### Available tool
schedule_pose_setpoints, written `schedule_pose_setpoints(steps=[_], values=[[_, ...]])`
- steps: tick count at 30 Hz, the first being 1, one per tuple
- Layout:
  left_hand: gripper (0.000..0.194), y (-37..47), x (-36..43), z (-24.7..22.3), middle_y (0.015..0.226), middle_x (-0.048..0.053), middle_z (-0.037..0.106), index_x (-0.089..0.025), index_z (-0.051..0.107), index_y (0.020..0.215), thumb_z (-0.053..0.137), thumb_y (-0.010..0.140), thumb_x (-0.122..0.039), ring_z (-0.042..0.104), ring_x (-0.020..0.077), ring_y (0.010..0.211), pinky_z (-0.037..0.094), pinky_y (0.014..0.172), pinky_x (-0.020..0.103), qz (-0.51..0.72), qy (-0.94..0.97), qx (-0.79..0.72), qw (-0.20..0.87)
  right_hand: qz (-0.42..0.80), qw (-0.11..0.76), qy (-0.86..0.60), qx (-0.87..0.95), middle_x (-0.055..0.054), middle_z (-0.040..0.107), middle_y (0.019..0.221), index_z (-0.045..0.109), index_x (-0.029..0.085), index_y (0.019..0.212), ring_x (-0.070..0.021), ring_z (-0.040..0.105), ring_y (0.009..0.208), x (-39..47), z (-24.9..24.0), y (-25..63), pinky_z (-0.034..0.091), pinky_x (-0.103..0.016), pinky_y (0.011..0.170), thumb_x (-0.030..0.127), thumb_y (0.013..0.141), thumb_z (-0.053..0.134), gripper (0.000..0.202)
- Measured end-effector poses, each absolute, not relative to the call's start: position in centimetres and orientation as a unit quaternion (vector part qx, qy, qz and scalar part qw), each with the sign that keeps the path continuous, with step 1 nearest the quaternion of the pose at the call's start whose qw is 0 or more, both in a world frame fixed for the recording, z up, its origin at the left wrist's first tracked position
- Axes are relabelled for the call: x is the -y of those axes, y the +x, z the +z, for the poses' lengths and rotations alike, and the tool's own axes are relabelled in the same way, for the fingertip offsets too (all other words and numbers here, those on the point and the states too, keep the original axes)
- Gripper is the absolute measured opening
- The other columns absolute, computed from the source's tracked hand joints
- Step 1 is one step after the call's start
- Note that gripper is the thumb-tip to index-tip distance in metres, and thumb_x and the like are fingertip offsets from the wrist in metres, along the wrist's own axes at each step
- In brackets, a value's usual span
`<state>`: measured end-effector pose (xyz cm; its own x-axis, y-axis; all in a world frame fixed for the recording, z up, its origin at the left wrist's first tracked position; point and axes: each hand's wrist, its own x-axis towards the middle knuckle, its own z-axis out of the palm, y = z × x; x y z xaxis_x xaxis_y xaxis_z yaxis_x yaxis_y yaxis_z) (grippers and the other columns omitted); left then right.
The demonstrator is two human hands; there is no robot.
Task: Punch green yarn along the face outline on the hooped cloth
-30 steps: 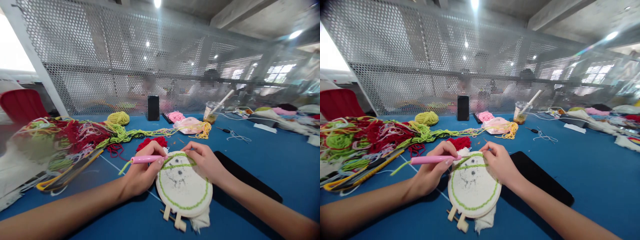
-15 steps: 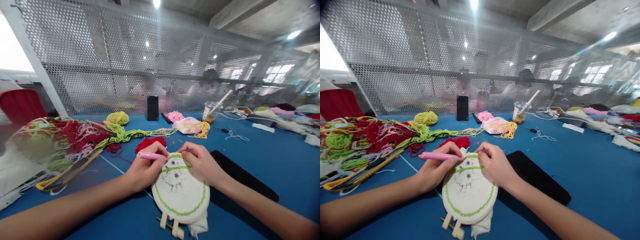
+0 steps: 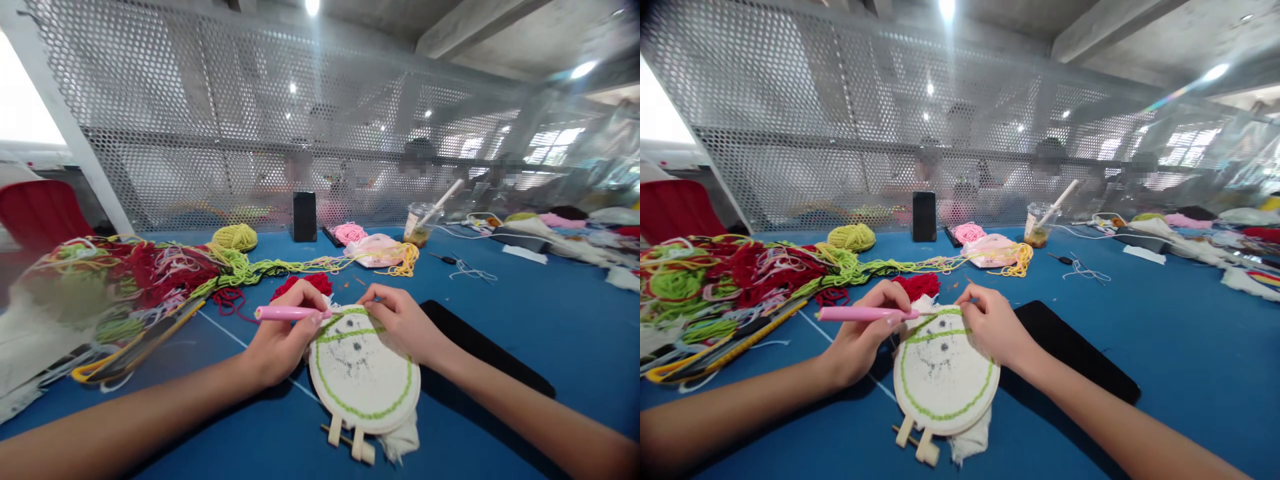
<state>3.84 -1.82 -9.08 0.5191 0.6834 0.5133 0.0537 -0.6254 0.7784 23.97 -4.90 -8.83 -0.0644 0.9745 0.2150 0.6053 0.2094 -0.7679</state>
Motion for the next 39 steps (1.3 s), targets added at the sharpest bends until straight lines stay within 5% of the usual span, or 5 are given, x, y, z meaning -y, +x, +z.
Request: schedule_pose_setpoints(steps=[23, 39], values=[[0.009, 4.7, 1.9, -8.8, 0.076, 0.001, 0.052, -0.016, 0.049, 0.081, 0.042, 0.078, -0.013, 0.048, 0.0130, 0.068, 0.038, 0.061, 0.027, 0.318, 0.881, -0.215, 0.276, 0.218, 0.347, -0.566, 0.715, 0.005, 0.043, 0.057, 0.048, 0.019, 0.071, -0.0076, 0.035, 0.051, 6.2, -7.5, 22.9, 0.026, -0.022, 0.047, 0.014, 0.080, 0.038, 0.015], [0.011, 3.8, 1.6, -9.5, 0.073, 0.000, 0.050, -0.017, 0.050, 0.079, 0.040, 0.083, -0.021, 0.046, 0.0110, 0.064, 0.036, 0.058, 0.024, 0.433, 0.801, -0.183, 0.371, 0.216, 0.311, -0.568, 0.731, 0.005, 0.042, 0.055, 0.047, 0.018, 0.067, -0.0073, 0.034, 0.050, 5.2, -8.3, 23.7, 0.026, -0.021, 0.046, 0.013, 0.079, 0.038, 0.015]])
